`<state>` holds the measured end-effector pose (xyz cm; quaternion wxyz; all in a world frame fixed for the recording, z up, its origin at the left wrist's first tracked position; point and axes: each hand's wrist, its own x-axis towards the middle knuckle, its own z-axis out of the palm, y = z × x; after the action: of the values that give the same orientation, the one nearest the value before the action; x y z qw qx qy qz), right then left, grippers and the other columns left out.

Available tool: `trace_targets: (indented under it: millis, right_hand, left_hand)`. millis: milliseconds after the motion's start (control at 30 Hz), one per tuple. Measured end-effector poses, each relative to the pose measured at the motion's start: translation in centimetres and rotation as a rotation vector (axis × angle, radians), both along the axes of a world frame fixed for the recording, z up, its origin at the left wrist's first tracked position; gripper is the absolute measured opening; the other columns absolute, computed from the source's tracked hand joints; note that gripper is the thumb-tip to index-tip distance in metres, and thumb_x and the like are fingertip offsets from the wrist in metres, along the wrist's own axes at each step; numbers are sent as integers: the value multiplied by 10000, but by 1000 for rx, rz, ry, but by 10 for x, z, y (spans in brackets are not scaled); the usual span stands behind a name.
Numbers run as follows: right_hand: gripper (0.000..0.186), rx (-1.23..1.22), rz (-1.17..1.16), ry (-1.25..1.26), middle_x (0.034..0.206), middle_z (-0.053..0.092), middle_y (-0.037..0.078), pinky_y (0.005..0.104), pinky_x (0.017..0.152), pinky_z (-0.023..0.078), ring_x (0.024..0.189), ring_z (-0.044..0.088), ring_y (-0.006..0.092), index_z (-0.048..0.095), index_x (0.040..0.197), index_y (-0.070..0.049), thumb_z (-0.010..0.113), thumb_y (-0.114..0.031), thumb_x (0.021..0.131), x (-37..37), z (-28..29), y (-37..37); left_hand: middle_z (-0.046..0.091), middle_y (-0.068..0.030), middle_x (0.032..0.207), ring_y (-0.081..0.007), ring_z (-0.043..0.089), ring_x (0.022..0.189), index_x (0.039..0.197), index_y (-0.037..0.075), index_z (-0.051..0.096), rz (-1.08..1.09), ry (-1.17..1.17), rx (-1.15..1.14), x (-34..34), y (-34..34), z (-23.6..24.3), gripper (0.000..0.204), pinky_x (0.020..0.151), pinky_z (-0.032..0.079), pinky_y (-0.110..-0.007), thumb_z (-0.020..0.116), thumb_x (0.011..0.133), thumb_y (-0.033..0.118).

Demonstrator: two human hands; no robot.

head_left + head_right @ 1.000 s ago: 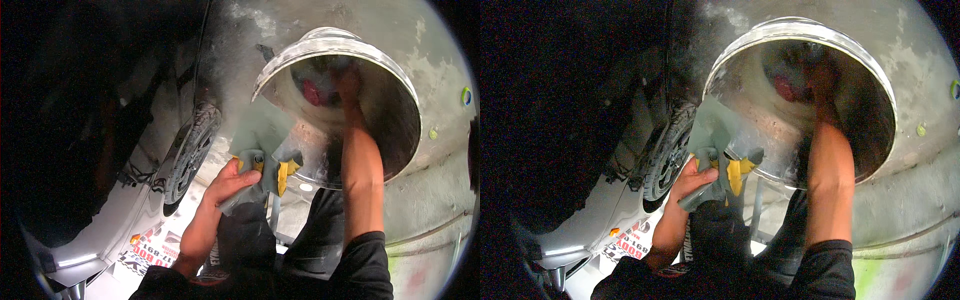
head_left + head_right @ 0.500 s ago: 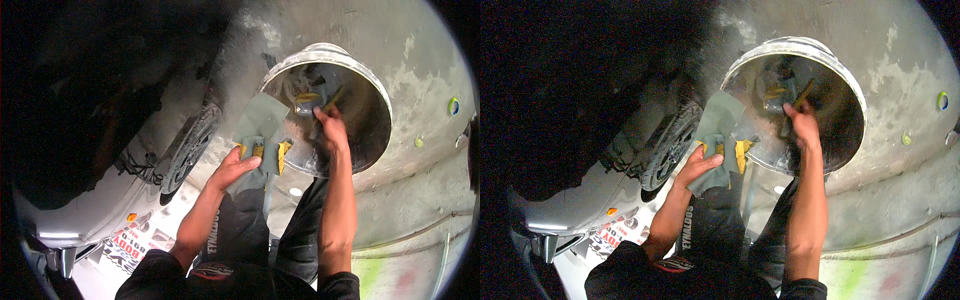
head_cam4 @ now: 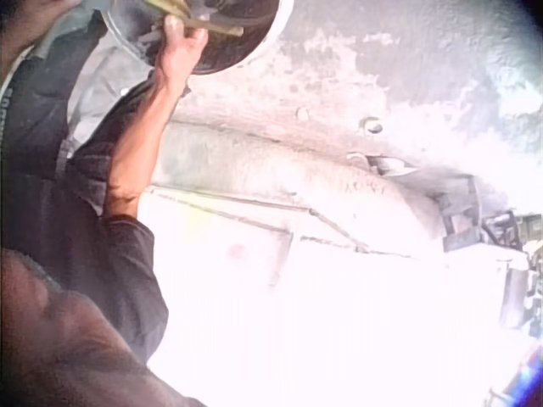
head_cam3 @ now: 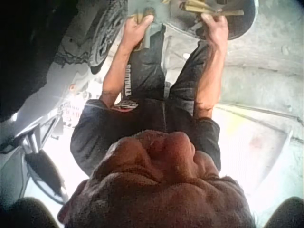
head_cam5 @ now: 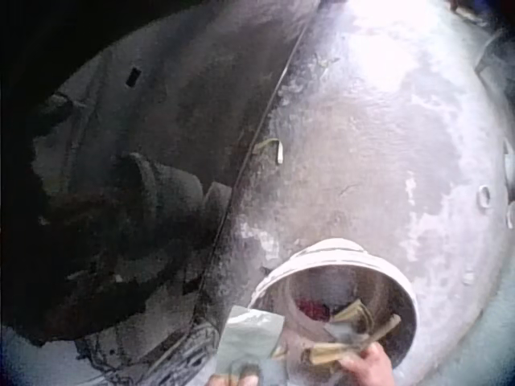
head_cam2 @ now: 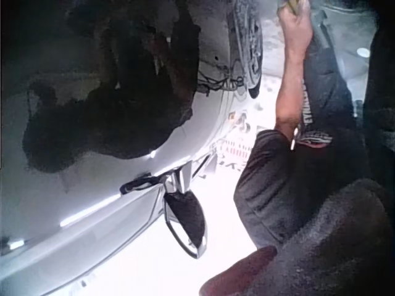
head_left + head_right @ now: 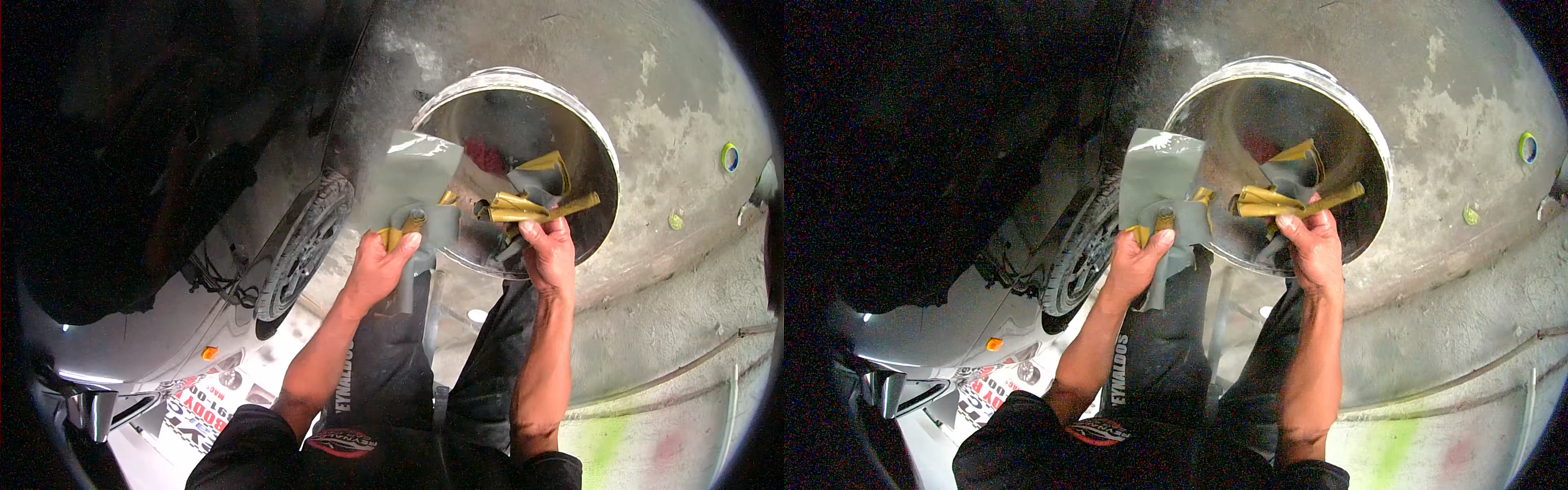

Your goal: Sanding a black car side mirror using a sanding block and water.

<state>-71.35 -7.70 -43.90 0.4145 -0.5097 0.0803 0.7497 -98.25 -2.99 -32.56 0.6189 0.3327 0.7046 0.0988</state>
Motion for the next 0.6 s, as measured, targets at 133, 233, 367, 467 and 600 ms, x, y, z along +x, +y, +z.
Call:
trace_targets:
  millis: [133, 233, 367, 467, 600]
  right_hand:
    - [507, 73, -114, 104, 1315, 727, 125, 420, 1105, 527, 1227, 689, 264, 626, 1376, -14, 772, 43, 894, 4, 1, -11]
    - [550, 44, -90, 145, 1344, 713, 122, 431, 1120, 520, 1240, 682, 257, 638, 1356, -17, 853, -21, 851, 12, 3, -17]
    - [551, 48, -90, 109, 1248, 724, 100, 422, 1004, 589, 1134, 704, 238, 603, 1368, -5, 853, -94, 885, 10, 11, -8]
    - [434, 33, -48, 89, 1168, 751, 87, 364, 877, 616, 944, 720, 175, 632, 1336, 11, 788, -106, 948, 9, 20, 4]
    - [427, -9, -36, 76, 1161, 748, 77, 310, 805, 620, 930, 713, 140, 622, 1348, 7, 773, -125, 971, 9, 19, 1]
  left_hand:
    - [740, -141, 1043, -215, 680, 901, 1256, -14, 642, -156, 129, 115, 23, 14, -9, 239, 835, 540, -378, 659, 1051, 107]
    - [749, -201, 1094, -294, 726, 956, 1291, -22, 621, -166, 170, 130, 33, 23, -11, 269, 860, 547, -404, 649, 1049, 92]
    - [748, -192, 1064, -281, 720, 923, 1287, -32, 621, -137, 166, 112, 40, 24, -16, 273, 843, 549, -402, 654, 1050, 100]
    - [745, -186, 1043, -267, 713, 905, 1285, -35, 620, -144, 198, 96, 42, 27, -19, 275, 832, 548, -401, 654, 1052, 106]
    - [739, -182, 1033, -243, 692, 894, 1306, -29, 614, -158, 223, 58, 43, 28, -26, 290, 829, 546, -402, 650, 1057, 115]
